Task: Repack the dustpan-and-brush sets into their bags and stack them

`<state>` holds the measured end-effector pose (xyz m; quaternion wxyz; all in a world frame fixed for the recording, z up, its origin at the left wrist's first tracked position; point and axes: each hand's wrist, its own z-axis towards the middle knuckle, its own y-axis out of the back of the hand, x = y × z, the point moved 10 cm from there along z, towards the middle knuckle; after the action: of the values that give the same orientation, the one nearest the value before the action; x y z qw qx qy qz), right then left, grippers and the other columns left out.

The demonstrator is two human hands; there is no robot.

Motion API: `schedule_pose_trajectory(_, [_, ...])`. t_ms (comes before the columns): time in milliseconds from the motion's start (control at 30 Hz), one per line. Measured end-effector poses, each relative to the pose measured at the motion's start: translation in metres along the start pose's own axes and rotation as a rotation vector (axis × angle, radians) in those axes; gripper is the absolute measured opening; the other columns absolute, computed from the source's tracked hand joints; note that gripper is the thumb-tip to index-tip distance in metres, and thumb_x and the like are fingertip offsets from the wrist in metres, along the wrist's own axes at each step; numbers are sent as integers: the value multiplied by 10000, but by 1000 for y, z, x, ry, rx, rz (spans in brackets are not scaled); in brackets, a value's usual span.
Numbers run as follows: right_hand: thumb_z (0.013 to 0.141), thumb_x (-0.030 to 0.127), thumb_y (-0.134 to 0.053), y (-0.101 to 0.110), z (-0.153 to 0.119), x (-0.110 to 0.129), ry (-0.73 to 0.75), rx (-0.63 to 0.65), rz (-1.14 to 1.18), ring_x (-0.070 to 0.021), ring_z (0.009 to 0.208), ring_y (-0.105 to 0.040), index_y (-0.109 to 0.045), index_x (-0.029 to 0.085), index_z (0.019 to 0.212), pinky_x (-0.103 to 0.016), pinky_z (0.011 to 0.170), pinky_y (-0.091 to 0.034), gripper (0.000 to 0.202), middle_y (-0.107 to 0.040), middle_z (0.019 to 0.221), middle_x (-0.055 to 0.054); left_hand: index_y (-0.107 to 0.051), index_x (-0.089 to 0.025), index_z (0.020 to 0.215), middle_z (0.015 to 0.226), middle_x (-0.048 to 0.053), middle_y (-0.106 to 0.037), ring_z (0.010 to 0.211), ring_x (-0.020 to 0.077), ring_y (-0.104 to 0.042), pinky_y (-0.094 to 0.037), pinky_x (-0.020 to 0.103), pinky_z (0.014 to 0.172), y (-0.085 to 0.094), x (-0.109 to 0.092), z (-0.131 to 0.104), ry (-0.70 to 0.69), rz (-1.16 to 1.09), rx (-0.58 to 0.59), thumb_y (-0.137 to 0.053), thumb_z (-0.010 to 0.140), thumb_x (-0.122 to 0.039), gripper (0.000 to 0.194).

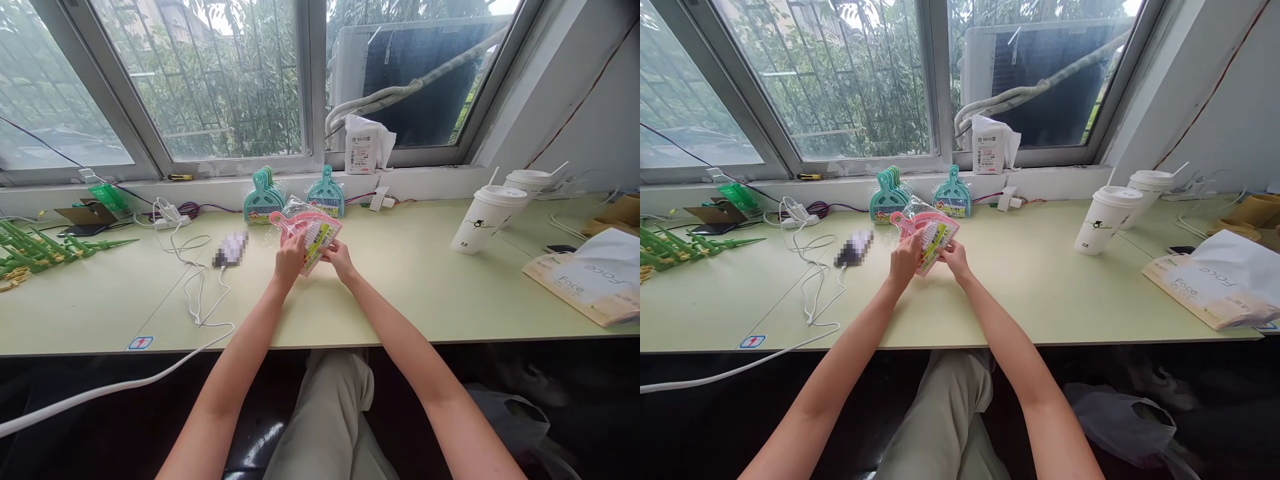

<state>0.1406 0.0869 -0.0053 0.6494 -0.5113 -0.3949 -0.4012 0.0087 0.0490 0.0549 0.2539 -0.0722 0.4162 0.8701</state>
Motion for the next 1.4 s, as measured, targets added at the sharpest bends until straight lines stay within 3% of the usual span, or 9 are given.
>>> schedule_pose_trajectory(167, [636,236,-787,5,2,0,3,-19,12,-175,742,-675,-641,174,850,-414,790,-597,266,-711,806,-29,-582,-232,1219,1273,141,-542,1119,277,-548,-495,364,858,-14,-8,-1,-110,1,110,-414,875,-143,393])
schedule_pose_trajectory(367, [651,227,-776,6,3,-2,-12,-30,12,-174,735,-679,-642,172,853,-420,805,-591,248,-715,816,-33,-550,-183,1245,1270,175,-518,1199,302,-483,-457,433,955,-17,-10,1,-161,42,77,-370,899,-181,390])
schedule_pose_trajectory(667, [661,228,-774,14,2,-1,2,-71,28,-174,767,-681,-643,171,872,-400,819,-592,255,-714,847,-39,-485,-216,1326,1325,155,-470,1222,308,-432,-373,459,993,-13,-34,-4,-263,179,116,-376,870,-130,476])
schedule_pose_trajectory(900, [646,244,-787,0,0,1,2,19,-47,-177,702,-678,-655,174,925,-434,777,-599,317,-711,759,-19,-493,-227,1313,1135,142,-534,1061,278,-505,-401,399,906,-12,-36,-5,-178,227,88,-444,866,-246,450])
schedule_pose_trajectory(1233, [560,335,-839,-16,-2,-5,-18,137,-71,-158,658,-666,-664,171,887,-367,690,-611,405,-698,687,-3,-493,-210,1338,981,127,-579,975,264,-548,-406,359,860,-9,-23,0,-121,225,41,-347,913,-219,450])
schedule_pose_trajectory(1400, [593,323,-816,-19,-6,-2,-13,154,-66,-162,680,-670,-663,171,904,-349,684,-609,379,-705,709,-10,-431,-217,1382,1020,110,-610,978,246,-563,-409,341,880,-10,-28,-2,-146,125,69,-378,903,-212,482])
